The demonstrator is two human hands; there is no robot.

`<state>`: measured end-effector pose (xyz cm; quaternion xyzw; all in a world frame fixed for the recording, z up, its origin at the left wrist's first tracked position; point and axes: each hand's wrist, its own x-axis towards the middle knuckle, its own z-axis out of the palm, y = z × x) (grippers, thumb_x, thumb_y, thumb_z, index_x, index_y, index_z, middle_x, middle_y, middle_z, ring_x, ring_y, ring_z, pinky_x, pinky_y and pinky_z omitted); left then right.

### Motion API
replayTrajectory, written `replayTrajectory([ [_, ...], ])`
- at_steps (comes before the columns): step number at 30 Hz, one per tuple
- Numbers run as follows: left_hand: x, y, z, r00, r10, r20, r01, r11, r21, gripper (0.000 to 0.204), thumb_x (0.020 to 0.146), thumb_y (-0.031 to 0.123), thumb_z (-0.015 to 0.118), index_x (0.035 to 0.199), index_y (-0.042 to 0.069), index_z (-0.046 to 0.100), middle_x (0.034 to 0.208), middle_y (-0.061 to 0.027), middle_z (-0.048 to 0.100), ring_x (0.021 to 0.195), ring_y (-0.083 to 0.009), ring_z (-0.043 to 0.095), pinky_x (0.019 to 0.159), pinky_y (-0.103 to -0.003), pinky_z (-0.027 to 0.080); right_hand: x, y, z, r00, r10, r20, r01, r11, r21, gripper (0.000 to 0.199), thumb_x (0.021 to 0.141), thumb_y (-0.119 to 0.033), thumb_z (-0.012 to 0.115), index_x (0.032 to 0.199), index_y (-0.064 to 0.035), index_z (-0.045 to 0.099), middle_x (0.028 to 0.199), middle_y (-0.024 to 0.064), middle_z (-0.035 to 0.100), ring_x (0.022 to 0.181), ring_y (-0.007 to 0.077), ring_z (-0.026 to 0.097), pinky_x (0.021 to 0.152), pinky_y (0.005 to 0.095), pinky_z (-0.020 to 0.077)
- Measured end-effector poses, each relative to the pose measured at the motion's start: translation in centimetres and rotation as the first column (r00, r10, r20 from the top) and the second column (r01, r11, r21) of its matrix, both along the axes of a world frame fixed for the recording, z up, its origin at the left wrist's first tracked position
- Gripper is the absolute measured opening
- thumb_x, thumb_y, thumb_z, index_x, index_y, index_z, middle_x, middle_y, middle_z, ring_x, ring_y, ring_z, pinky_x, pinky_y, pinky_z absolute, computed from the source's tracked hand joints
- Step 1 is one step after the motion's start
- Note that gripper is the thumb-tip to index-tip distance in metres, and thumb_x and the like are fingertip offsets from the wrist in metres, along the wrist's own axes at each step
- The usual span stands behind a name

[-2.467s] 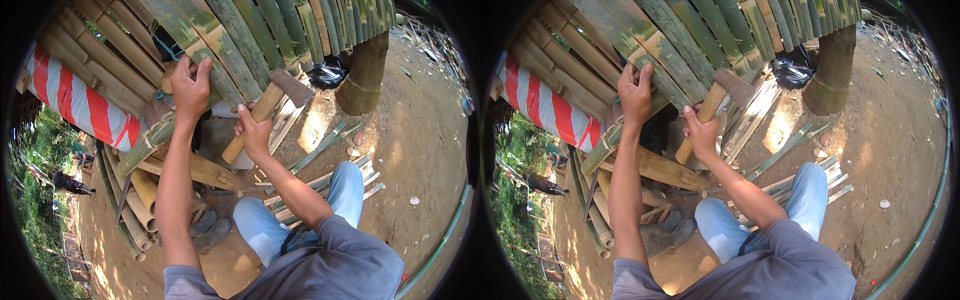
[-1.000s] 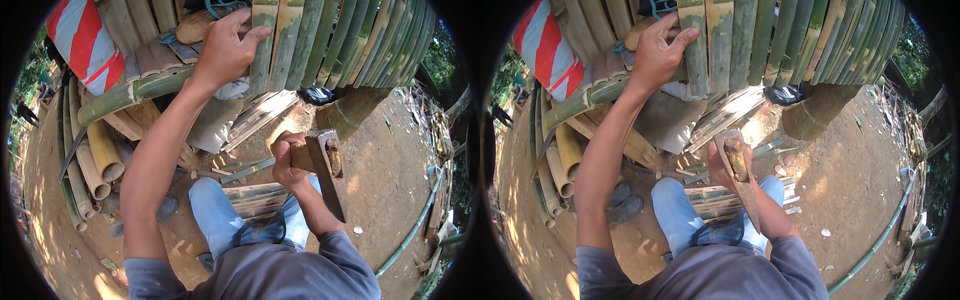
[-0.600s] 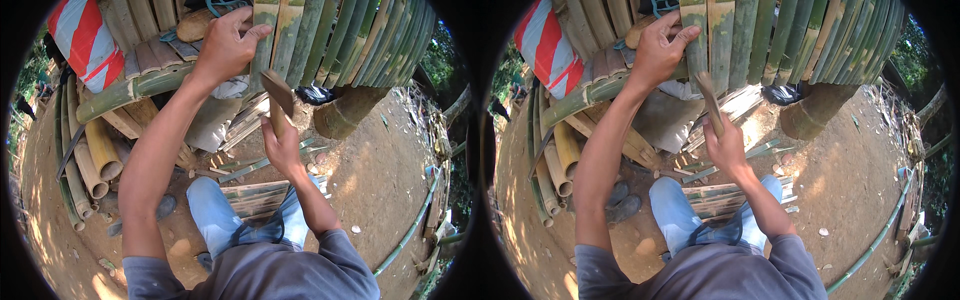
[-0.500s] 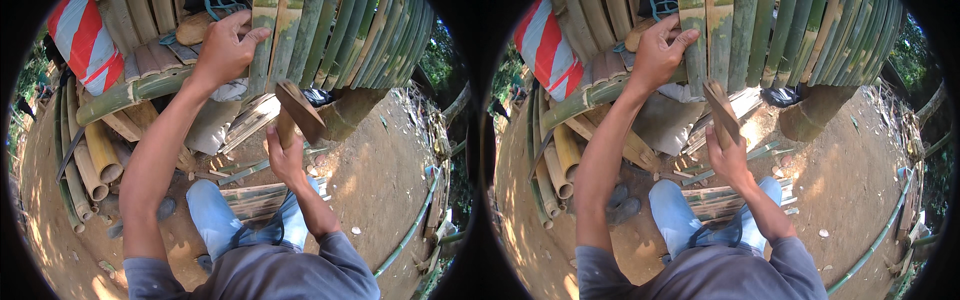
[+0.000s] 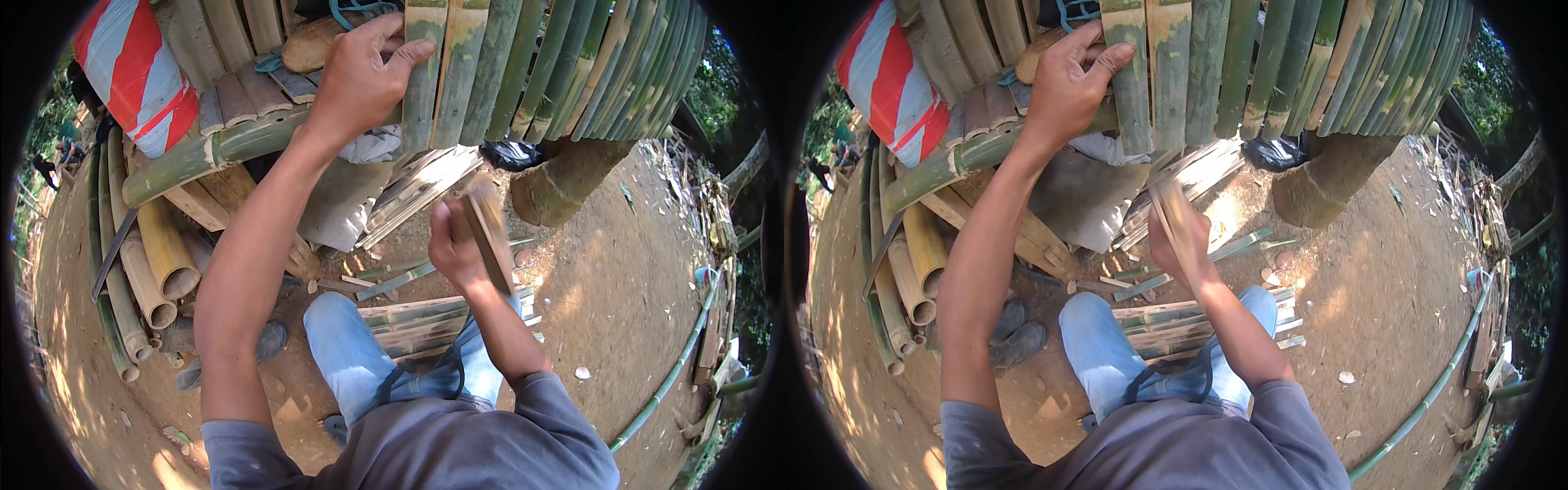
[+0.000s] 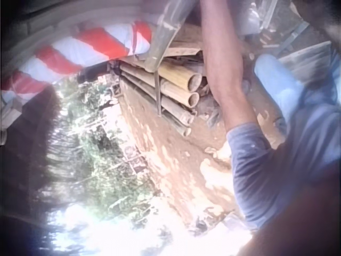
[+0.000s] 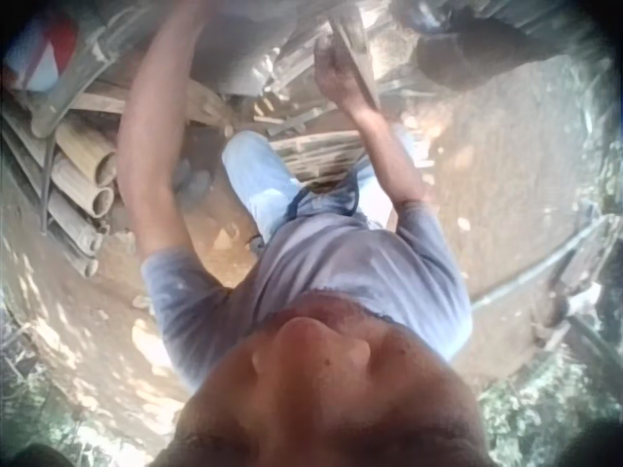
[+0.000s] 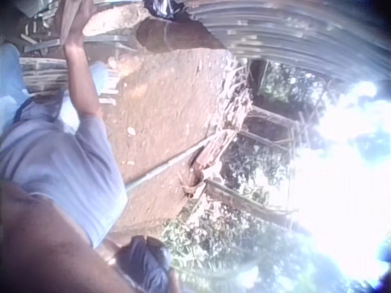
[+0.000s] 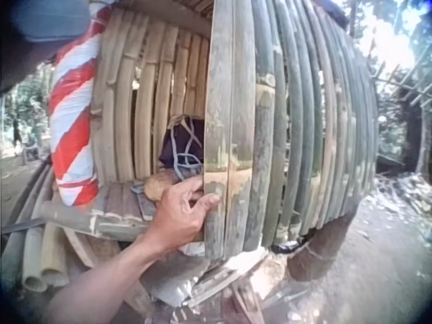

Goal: The person sits on the ground and assembles a bamboo structure by inserting split bamboo strips into a vertical frame. They use a wooden mallet to tap the strips into place and adjust their alignment with their hands. The person occasionally picks up new strips from a pile on the ground and continues the assembly process.

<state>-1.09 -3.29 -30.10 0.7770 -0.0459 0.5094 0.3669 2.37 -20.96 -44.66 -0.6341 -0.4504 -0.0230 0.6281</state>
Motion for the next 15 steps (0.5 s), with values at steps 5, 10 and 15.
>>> replayTrajectory([
  [5,-0.8,-0.2,0.2,0.999,-0.003,-0.046,0.001,0.999,-0.042,0.023,0.091,0.017,0.065,0.108,0.002,0.067,0.089,-0.0125,0.073,0.081,-0.0176,0.07,0.07,-0.032,0.051,-1.0,-0.6,0.9,0.997,-0.059,0.046,0.053,0.992,0.113,0.024,0.098,-0.011,0.056,0.075,-0.0039,0.052,0.057,0.0002,0.047,0.048,0.0078,0.04,0.044,0.0287,0.0337],
  [10,-0.8,0.0,0.4,0.987,-0.052,-0.155,0.046,0.998,-0.038,0.033,0.095,0.02,0.064,0.12,-0.002,0.062,0.104,-0.0057,0.07,0.089,-0.0091,0.062,0.08,-0.026,0.049,-0.5,0.1,-0.4,1.0,0.003,0.013,-0.004,0.992,0.127,0.015,0.093,-0.009,0.057,0.083,0.0011,0.056,0.055,0.0118,0.047,0.045,0.0227,0.046,0.048,0.0375,0.0386],
  [15,-1.0,0.2,0.3,0.995,-0.006,-0.096,0.001,0.999,-0.047,0.03,0.094,0.019,0.065,0.116,-0.001,0.064,0.1,-0.0083,0.071,0.088,-0.0121,0.065,0.078,-0.027,0.049,-1.2,-0.7,0.9,0.999,-0.008,-0.039,0.01,0.999,0.045,0.011,0.093,-0.01,0.059,0.09,0.0,0.058,0.06,0.0117,0.054,0.047,0.0197,0.049,0.047,0.0345,0.0397],
])
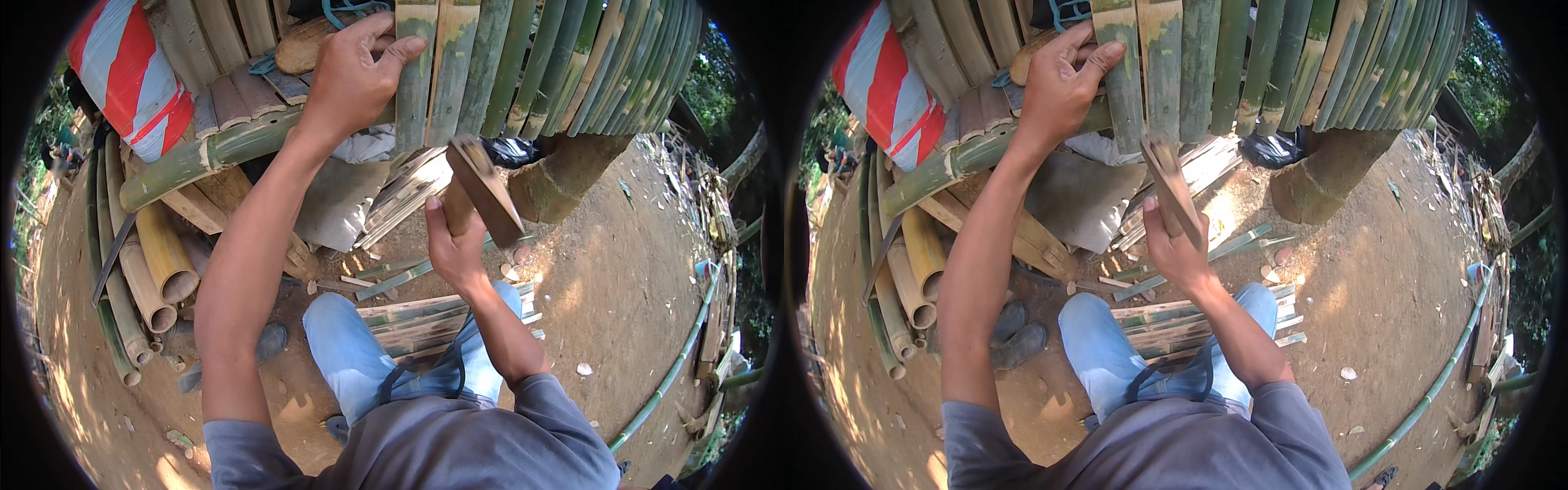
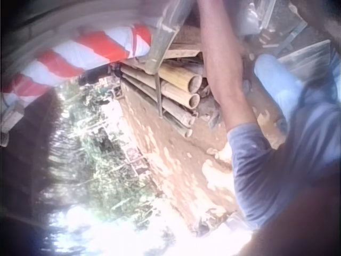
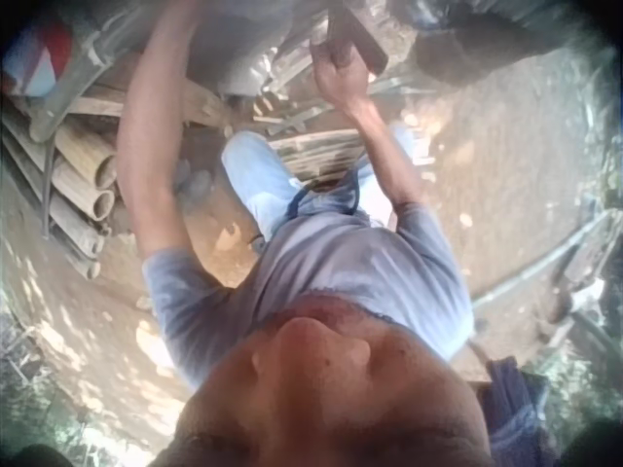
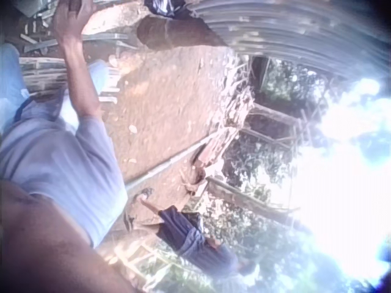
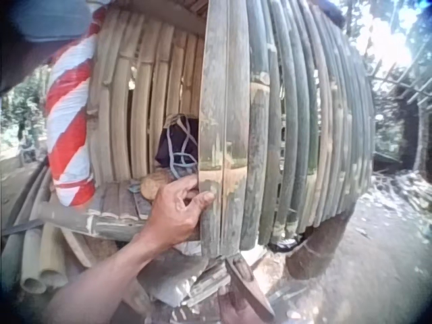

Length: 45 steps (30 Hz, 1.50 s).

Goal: The person sits on the ground and assembles a bamboo structure by inserting split bamboo strips into a vertical frame. They use a wooden mallet to tap the strips into place and adjust their alignment with their hands. The person occasionally picks up new strips from a pile on the ground and continues the assembly process.

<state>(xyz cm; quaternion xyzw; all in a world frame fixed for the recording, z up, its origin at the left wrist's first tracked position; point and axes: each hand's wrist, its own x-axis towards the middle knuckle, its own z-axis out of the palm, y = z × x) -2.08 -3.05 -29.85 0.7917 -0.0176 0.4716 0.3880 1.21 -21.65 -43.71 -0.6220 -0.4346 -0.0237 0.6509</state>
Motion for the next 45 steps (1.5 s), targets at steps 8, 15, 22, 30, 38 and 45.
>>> replayTrajectory([
  [8,0.7,0.3,0.4,0.998,-0.012,0.064,0.011,1.0,0.018,0.023,0.091,0.018,0.065,0.107,0.001,0.067,0.09,-0.0101,0.073,0.084,-0.0152,0.07,0.072,-0.029,0.051,1.9,1.1,0.0,1.0,-0.024,-0.004,0.023,0.973,-0.231,0.015,0.092,-0.009,0.058,0.096,0.005,0.061,0.074,0.0169,0.066,0.061,0.0347,0.064,0.06,0.0412,0.049],
  [15,0.7,-0.1,-0.2,0.999,-0.04,0.02,0.04,0.999,0.0,0.026,0.094,0.017,0.064,0.112,-0.002,0.064,0.097,-0.0083,0.071,0.089,-0.012,0.066,0.078,-0.028,0.05,1.7,0.9,0.2,0.966,-0.092,0.242,0.118,0.988,-0.098,0.011,0.088,-0.007,0.059,0.082,0.0023,0.06,0.065,0.0194,0.059,0.06,0.0347,0.063,0.053,0.0421,0.0459],
  [22,0.1,-0.2,0.4,0.995,-0.089,-0.054,0.088,0.996,-0.023,0.032,0.096,0.014,0.063,0.121,-0.005,0.06,0.112,-0.0081,0.068,0.099,-0.0113,0.062,0.09,-0.026,0.047,1.7,1.9,-1.8,0.982,-0.038,0.183,0.014,0.991,0.131,0.008,0.087,-0.005,0.06,0.083,0.0018,0.06,0.064,0.0174,0.059,0.055,0.0302,0.061,0.052,0.0376,0.046],
  [30,-0.1,-0.5,0.4,0.993,-0.103,-0.061,0.1,0.994,-0.054,0.032,0.096,0.013,0.062,0.122,-0.006,0.059,0.114,-0.0081,0.066,0.101,-0.0113,0.06,0.091,-0.026,0.046,1.3,1.7,-0.9,0.992,-0.012,0.129,0.005,0.999,0.054,0.011,0.092,-0.01,0.058,0.092,0.001,0.061,0.061,0.0166,0.057,0.057,0.0262,0.062,0.053,0.0375,0.0448],
  [38,-0.5,-0.7,0.6,0.981,-0.187,-0.042,0.183,0.979,-0.086,0.034,0.098,0.015,0.059,0.125,-0.005,0.057,0.116,-0.0077,0.065,0.104,-0.0124,0.06,0.093,-0.027,0.046,2.0,1.7,-0.9,0.991,0.03,-0.131,-0.055,0.98,-0.193,0.017,0.091,-0.015,0.058,0.093,0.0019,0.064,0.062,0.0195,0.059,0.055,0.0265,0.06,0.055,0.0399,0.0447],
  [45,-0.6,-0.4,2.8,0.961,-0.246,-0.123,0.23,0.964,-0.135,0.055,0.093,0.018,0.065,0.137,-0.003,0.042,0.126,-0.0129,0.059,0.112,-0.017,0.058,0.098,-0.031,0.044,0.7,-7.2,-9.4,0.982,-0.012,-0.186,-0.039,0.962,-0.271,0.022,0.089,-0.022,0.062,0.093,-0.0007,0.066,0.067,0.0198,0.061,0.062,0.0247,0.062,0.06,0.0394,0.0471],
])
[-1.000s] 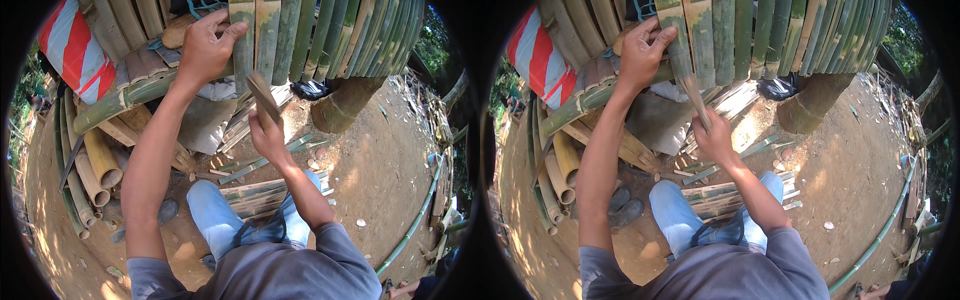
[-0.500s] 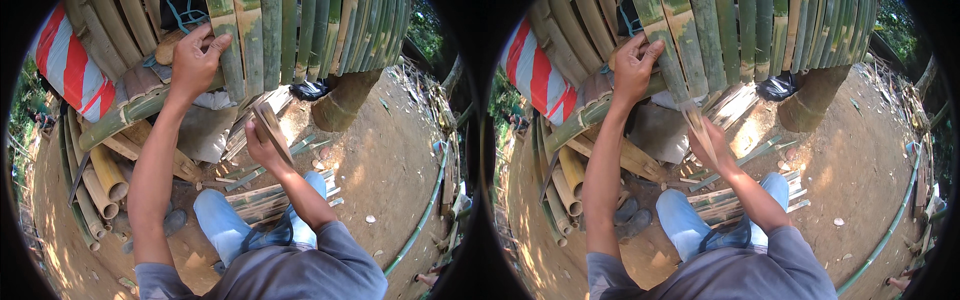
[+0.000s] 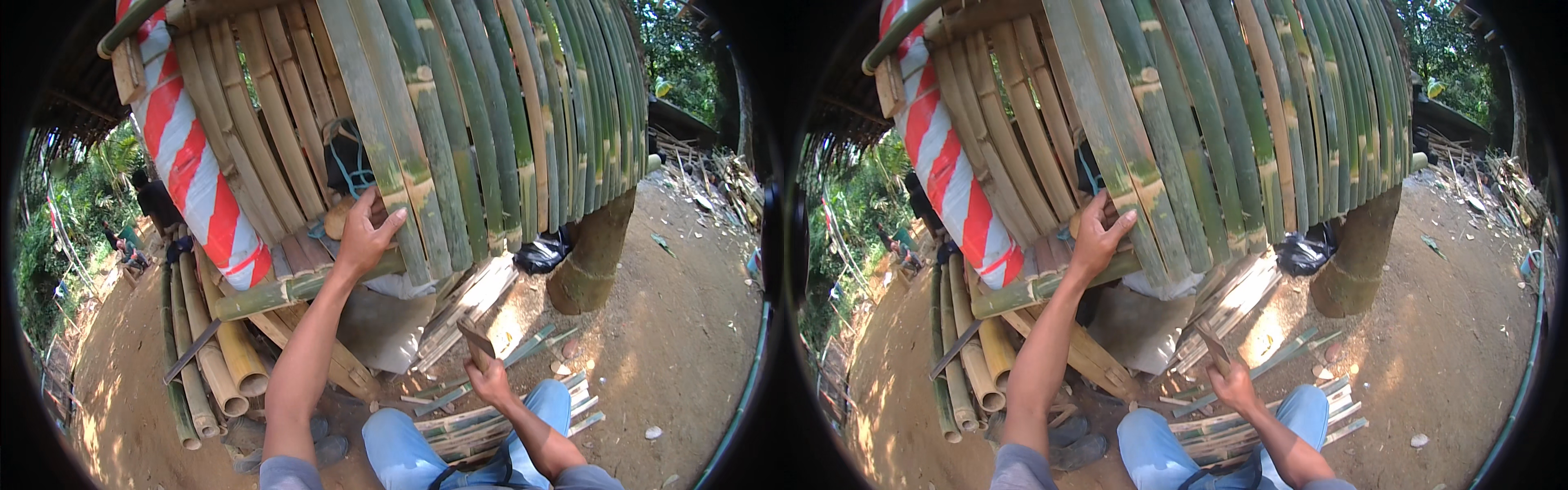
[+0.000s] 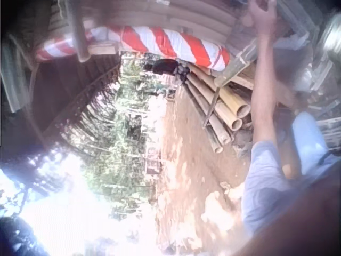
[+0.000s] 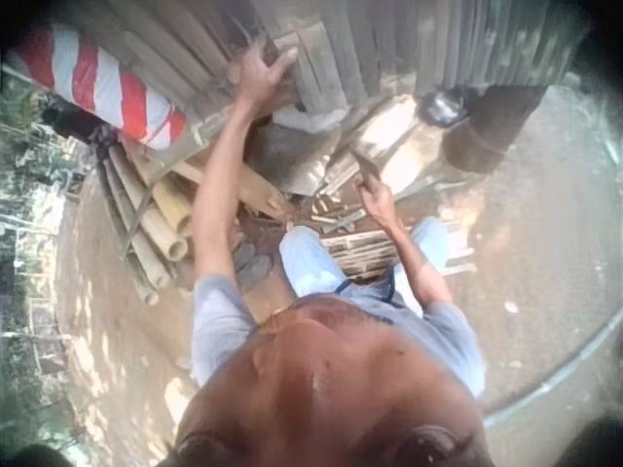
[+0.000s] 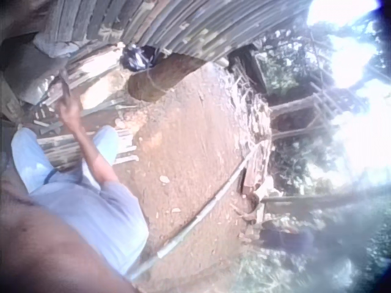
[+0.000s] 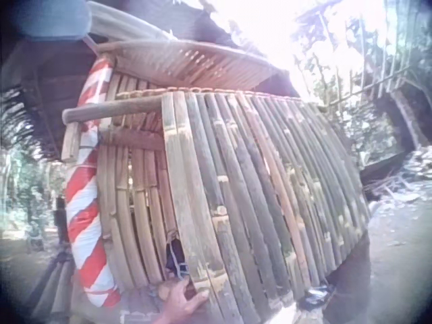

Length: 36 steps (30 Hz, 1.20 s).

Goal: The person sits on the ground and assembles a bamboo structure by inserting split bamboo strips into a vertical frame. They use a wooden mallet to tap the strips into place and adjust their alignment with their hands. The person occasionally picks up new strips from a pile on the ground and continues the assembly process.

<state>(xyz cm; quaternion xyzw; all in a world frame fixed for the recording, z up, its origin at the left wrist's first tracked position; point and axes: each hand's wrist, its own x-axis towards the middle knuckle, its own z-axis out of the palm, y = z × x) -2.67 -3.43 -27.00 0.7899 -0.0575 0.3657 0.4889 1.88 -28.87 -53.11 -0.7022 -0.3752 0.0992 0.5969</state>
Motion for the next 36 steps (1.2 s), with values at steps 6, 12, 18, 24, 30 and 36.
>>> replayTrajectory([
  [6,0.7,-1.7,13.4,0.961,0.185,0.206,-0.175,0.982,-0.069,0.056,0.089,0.028,0.071,0.129,-0.003,0.046,0.115,-0.0135,0.063,0.101,-0.0174,0.062,0.09,-0.033,0.049,-2.2,-3.7,-9.0,0.985,-0.083,-0.149,0.056,0.982,-0.179,0.03,0.086,-0.025,0.063,0.075,0.0036,0.063,0.058,0.0167,0.058,0.056,0.0228,0.059,0.056,0.0412,0.0443],
  [12,3.3,-0.5,19.5,0.948,0.126,0.291,-0.134,0.991,0.009,0.047,0.09,0.025,0.07,0.124,-0.003,0.052,0.111,-0.013,0.065,0.094,-0.0175,0.065,0.081,-0.032,0.054,-3.0,-6.7,-15.3,0.974,-0.148,-0.173,0.108,0.97,-0.219,0.034,0.083,-0.022,0.062,0.064,0.0063,0.057,0.052,0.0173,0.054,0.051,0.0235,0.057,0.052,0.0429,0.0428],
  [18,3.3,-0.8,19.9,0.948,0.123,0.293,-0.12,0.992,-0.029,0.038,0.091,0.02,0.069,0.119,-0.002,0.055,0.106,-0.0109,0.067,0.09,-0.0167,0.066,0.082,-0.032,0.054,-2.1,-7.3,-17.2,0.941,-0.133,-0.31,0.081,0.981,-0.174,0.035,0.082,-0.022,0.062,0.062,0.0057,0.055,0.054,0.0212,0.054,0.054,0.0312,0.06,0.052,0.0449,0.0428],
  [24,3.9,-0.6,19.9,0.95,0.105,0.293,-0.097,0.994,-0.042,0.035,0.092,0.017,0.068,0.118,-0.003,0.055,0.105,-0.012,0.067,0.089,-0.0178,0.067,0.081,-0.033,0.055,-0.3,-7.7,-22.5,0.902,-0.275,-0.331,0.215,0.954,-0.207,0.035,0.083,-0.022,0.061,0.063,0.0058,0.056,0.053,0.023,0.054,0.054,0.0301,0.061,0.052,0.0465,0.0425],
  [30,4.0,-0.5,20.2,0.947,0.097,0.307,-0.091,0.995,-0.035,0.033,0.092,0.016,0.067,0.117,-0.003,0.055,0.104,-0.0126,0.067,0.089,-0.0185,0.067,0.08,-0.034,0.056,0.4,-8.3,-22.8,0.824,-0.281,-0.493,0.236,0.96,-0.152,0.03,0.086,-0.016,0.056,0.061,-0.0033,0.049,0.049,0.0051,0.046,0.04,0.0163,0.048,0.039,0.0348,0.036],
  [36,4.0,-0.1,19.8,0.94,0.151,0.307,-0.149,0.988,-0.031,0.03,0.092,0.015,0.066,0.114,-0.003,0.057,0.103,-0.0119,0.067,0.087,-0.0173,0.067,0.078,-0.033,0.056,0.1,-9.1,-18.5,0.681,-0.27,-0.681,0.238,0.961,-0.143,0.035,0.089,-0.02,0.057,0.059,-0.0021,0.051,0.048,0.0033,0.047,0.041,0.0146,0.05,0.038,0.0334,0.0371],
])
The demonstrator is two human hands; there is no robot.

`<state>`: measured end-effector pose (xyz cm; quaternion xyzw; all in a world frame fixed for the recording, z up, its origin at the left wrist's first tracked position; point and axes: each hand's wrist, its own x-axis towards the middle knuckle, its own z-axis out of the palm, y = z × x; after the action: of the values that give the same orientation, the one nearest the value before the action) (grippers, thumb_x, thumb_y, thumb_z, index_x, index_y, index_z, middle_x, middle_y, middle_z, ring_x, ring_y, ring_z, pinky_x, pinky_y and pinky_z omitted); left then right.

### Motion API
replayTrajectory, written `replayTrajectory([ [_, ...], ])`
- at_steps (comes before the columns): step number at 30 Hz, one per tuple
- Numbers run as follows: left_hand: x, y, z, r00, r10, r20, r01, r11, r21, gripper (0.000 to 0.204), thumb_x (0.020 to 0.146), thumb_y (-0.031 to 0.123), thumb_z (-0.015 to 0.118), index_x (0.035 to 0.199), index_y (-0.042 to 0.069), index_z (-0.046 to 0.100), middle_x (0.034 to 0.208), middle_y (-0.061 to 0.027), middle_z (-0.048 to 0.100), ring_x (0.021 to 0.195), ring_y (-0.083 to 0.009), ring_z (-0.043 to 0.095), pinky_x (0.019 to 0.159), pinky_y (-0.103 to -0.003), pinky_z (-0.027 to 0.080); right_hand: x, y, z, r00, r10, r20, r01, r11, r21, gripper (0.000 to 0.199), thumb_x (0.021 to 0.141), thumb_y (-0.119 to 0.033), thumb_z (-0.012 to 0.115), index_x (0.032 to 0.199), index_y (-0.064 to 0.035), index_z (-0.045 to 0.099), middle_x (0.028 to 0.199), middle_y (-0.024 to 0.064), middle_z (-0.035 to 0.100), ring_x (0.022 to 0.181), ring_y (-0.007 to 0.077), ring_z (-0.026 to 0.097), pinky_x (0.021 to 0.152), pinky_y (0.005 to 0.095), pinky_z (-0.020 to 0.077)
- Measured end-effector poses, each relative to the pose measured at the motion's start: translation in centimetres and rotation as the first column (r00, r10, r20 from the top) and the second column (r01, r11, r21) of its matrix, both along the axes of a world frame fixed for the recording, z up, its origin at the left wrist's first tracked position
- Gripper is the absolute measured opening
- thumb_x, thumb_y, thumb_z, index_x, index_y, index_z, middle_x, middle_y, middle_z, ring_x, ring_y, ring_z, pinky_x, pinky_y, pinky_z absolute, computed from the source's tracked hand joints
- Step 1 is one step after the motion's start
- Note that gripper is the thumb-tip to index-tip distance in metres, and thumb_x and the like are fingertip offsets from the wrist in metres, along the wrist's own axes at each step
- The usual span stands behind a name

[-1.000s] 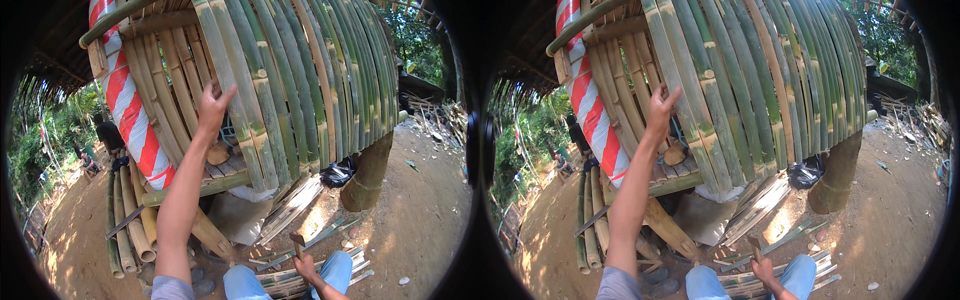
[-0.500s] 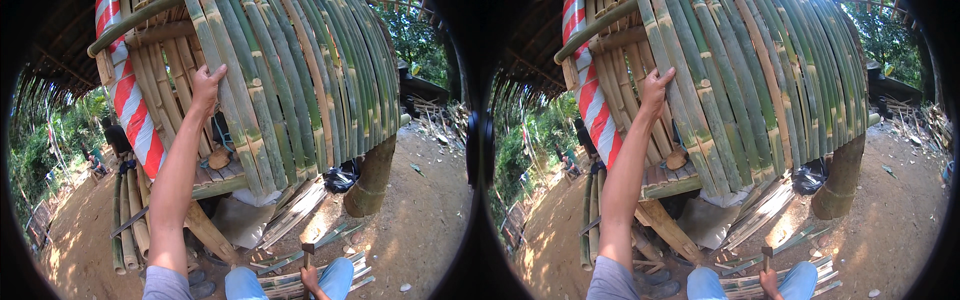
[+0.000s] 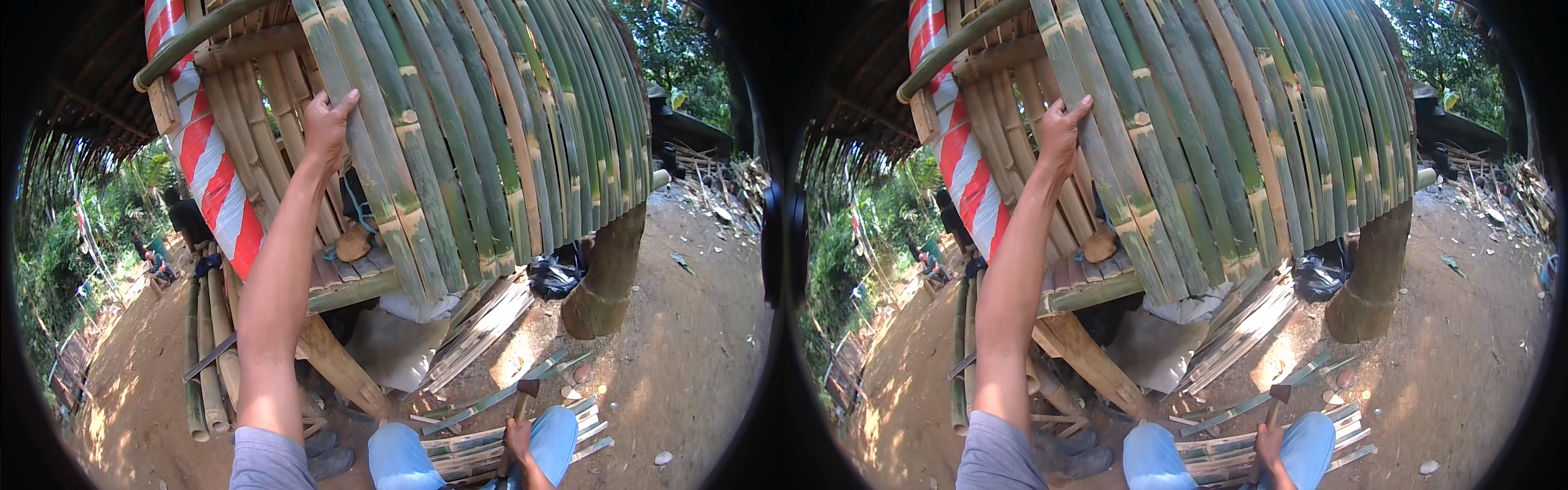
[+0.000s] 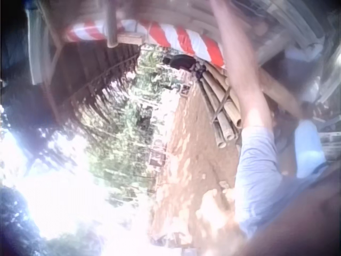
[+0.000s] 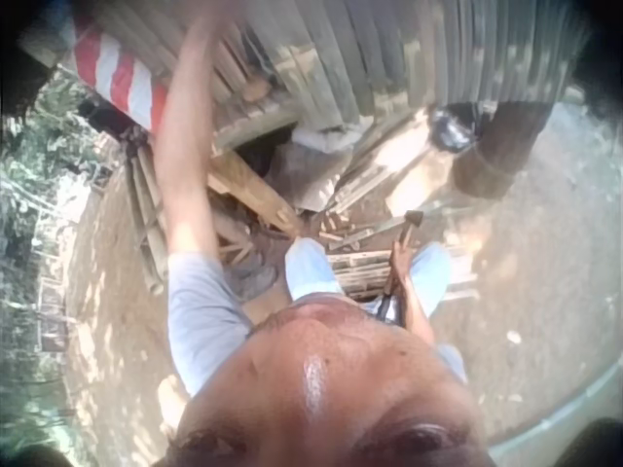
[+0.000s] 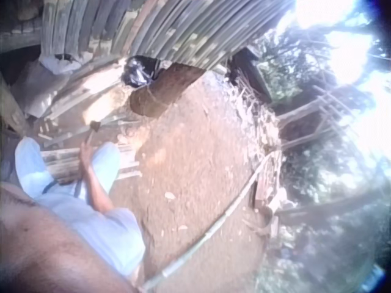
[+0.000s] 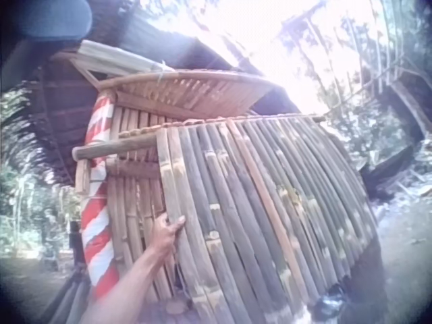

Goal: The person sits on the ground and assembles a bamboo structure by inserting split bamboo strips into a vertical frame. They use a wooden mallet to tap the strips into place and adjust their alignment with their hands. The person occasionally picks up new strips from a pile on the ground and continues the assembly process.

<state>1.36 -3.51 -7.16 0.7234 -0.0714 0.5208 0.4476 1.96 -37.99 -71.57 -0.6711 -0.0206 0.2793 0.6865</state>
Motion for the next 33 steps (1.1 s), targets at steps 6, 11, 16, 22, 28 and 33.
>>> replayTrajectory([
  [6,0.2,-0.6,-0.1,0.999,0.03,0.021,-0.03,0.999,0.016,0.03,0.091,0.015,0.067,0.112,-0.003,0.057,0.102,-0.0112,0.068,0.085,-0.0166,0.066,0.077,-0.032,0.056,0.3,-0.6,1.8,0.997,-0.062,-0.037,0.063,0.998,0.027,0.033,0.09,-0.019,0.055,0.061,-0.0073,0.045,0.05,0.0024,0.044,0.036,0.0145,0.043,0.035,0.0317,0.0353],
  [11,0.3,-0.3,-0.1,0.999,0.03,0.033,-0.03,0.999,0.022,0.031,0.09,0.016,0.068,0.112,-0.003,0.058,0.101,-0.0101,0.067,0.085,-0.016,0.066,0.077,-0.032,0.055,0.9,-1.3,0.2,0.992,-0.087,-0.095,0.09,0.995,0.033,0.031,0.091,-0.019,0.054,0.064,-0.0072,0.044,0.051,0.0027,0.043,0.038,0.0156,0.043,0.035,0.0322,0.0356],
  [16,0.2,-0.2,-0.2,0.999,0.044,0.024,-0.045,0.998,0.034,0.035,0.09,0.019,0.07,0.114,-0.003,0.057,0.104,-0.0096,0.066,0.088,-0.0156,0.065,0.08,-0.031,0.054,1.3,-1.7,0.1,0.986,-0.111,-0.122,0.115,0.993,0.028,0.031,0.091,-0.021,0.054,0.065,-0.0082,0.042,0.052,0.0025,0.042,0.038,0.0161,0.043,0.036,0.0324,0.0353],
  [22,0.2,-0.3,-0.2,0.999,0.044,0.02,-0.045,0.999,0.02,0.035,0.09,0.019,0.07,0.114,-0.003,0.057,0.104,-0.0096,0.066,0.088,-0.0156,0.065,0.08,-0.031,0.054,1.5,-1.6,-0.8,0.984,-0.117,-0.134,0.12,0.993,0.018,0.031,0.091,-0.022,0.055,0.066,-0.0089,0.042,0.052,0.0019,0.041,0.038,0.0159,0.042,0.036,0.032,0.0351],
  [28,0.1,0.0,-0.1,1.0,-0.004,0.01,0.004,1.0,0.009,0.04,0.09,0.02,0.07,0.119,-0.003,0.055,0.108,-0.0099,0.065,0.092,-0.0162,0.065,0.083,-0.031,0.054,1.6,-1.2,-0.7,0.982,-0.125,-0.144,0.129,0.992,0.017,0.031,0.091,-0.022,0.054,0.066,-0.0092,0.041,0.052,0.0016,0.041,0.039,0.0154,0.042,0.036,0.0323,0.0357],
  [33,0.2,-0.1,-0.1,0.999,-0.021,0.029,0.021,1.0,0.007,0.032,0.091,0.017,0.069,0.113,-0.003,0.057,0.103,-0.0103,0.067,0.087,-0.0169,0.067,0.079,-0.032,0.056,1.7,-1.2,-0.9,0.984,-0.114,-0.139,0.121,0.992,0.045,0.03,0.091,-0.022,0.054,0.066,-0.0092,0.042,0.052,0.0014,0.041,0.039,0.0153,0.043,0.037,0.0322,0.0364],
])
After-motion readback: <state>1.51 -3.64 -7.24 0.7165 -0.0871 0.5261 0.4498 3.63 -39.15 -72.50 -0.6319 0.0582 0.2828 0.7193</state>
